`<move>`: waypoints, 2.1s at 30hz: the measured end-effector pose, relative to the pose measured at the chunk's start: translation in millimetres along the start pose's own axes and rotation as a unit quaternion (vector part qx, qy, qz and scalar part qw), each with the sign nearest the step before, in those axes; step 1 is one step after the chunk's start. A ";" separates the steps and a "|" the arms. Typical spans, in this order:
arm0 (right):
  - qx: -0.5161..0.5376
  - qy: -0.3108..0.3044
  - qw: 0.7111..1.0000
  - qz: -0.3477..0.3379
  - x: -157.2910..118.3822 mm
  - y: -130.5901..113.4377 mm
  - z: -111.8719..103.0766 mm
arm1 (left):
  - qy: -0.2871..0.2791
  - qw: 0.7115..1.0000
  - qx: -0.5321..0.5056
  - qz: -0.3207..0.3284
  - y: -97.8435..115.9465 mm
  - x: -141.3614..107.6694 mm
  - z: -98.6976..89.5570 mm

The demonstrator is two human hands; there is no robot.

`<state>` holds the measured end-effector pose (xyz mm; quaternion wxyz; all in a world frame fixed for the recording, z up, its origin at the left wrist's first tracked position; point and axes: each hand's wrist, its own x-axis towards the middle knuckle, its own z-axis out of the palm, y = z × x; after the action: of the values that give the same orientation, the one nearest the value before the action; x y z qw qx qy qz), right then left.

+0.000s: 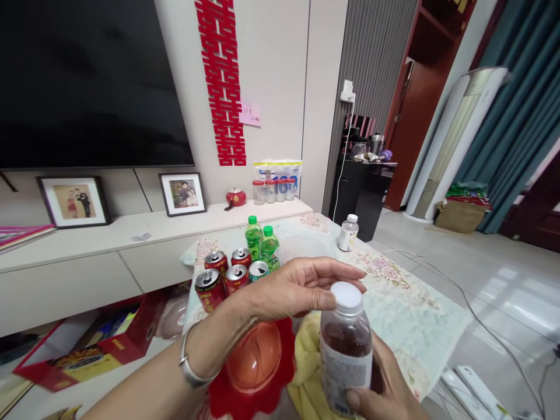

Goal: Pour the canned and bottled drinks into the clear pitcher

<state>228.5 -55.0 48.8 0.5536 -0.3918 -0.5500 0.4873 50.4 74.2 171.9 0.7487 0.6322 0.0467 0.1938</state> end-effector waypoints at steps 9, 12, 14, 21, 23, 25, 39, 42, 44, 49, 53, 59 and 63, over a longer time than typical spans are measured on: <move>-0.016 -0.004 0.999 -0.028 3.9 20.4 16.4 | 0.101 0.995 -0.018 0.022 -4.7 -20.0 8.6; -0.063 0.016 0.996 -0.065 11.0 19.5 21.5 | 0.172 0.985 0.016 0.006 -4.9 -22.3 13.7; -0.080 0.025 0.993 -0.080 15.9 15.1 25.3 | 0.219 0.973 0.072 -0.002 -4.2 -23.8 15.1; -0.038 -0.008 0.998 -0.041 19.1 7.1 33.2 | 0.113 0.993 0.025 -0.013 -1.5 -37.5 -1.4; -0.035 -0.003 0.998 -0.043 18.3 7.4 34.1 | 0.097 0.995 0.009 -0.014 -2.8 -40.0 -6.2; -0.033 -0.009 0.998 -0.052 18.6 5.8 35.0 | 0.110 0.994 0.003 -0.011 -4.4 -39.7 -7.0; -0.156 0.022 0.986 -0.062 19.6 6.8 29.8 | 0.315 0.921 0.227 0.015 0.4 -31.2 23.7; -0.149 0.007 0.988 -0.035 19.4 -0.5 32.6 | 0.315 0.929 0.196 0.005 -3.4 -33.3 21.7; -0.163 0.009 0.986 -0.022 19.5 -2.1 32.6 | 0.341 0.923 0.178 0.021 -10.1 -34.9 23.0; -0.181 0.031 0.983 -0.027 14.1 13.0 20.7 | 0.440 0.854 0.234 0.147 -20.2 -43.1 28.1; -0.214 0.067 0.974 -0.022 6.8 16.5 -1.1 | 0.464 0.856 0.147 0.173 -30.1 -51.4 27.0; -0.377 0.149 0.913 -0.042 23.0 -18.5 -47.9 | 0.351 0.935 0.035 0.036 -144.3 -44.8 34.4; -0.506 0.163 0.845 -0.045 45.1 -41.0 -75.0 | 0.283 0.951 0.121 0.040 -235.0 -30.7 46.8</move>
<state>303.7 -12.5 92.2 0.3815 -0.6663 -0.6392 0.0444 91.2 -9.5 -51.0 0.6147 0.6384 0.2544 0.3871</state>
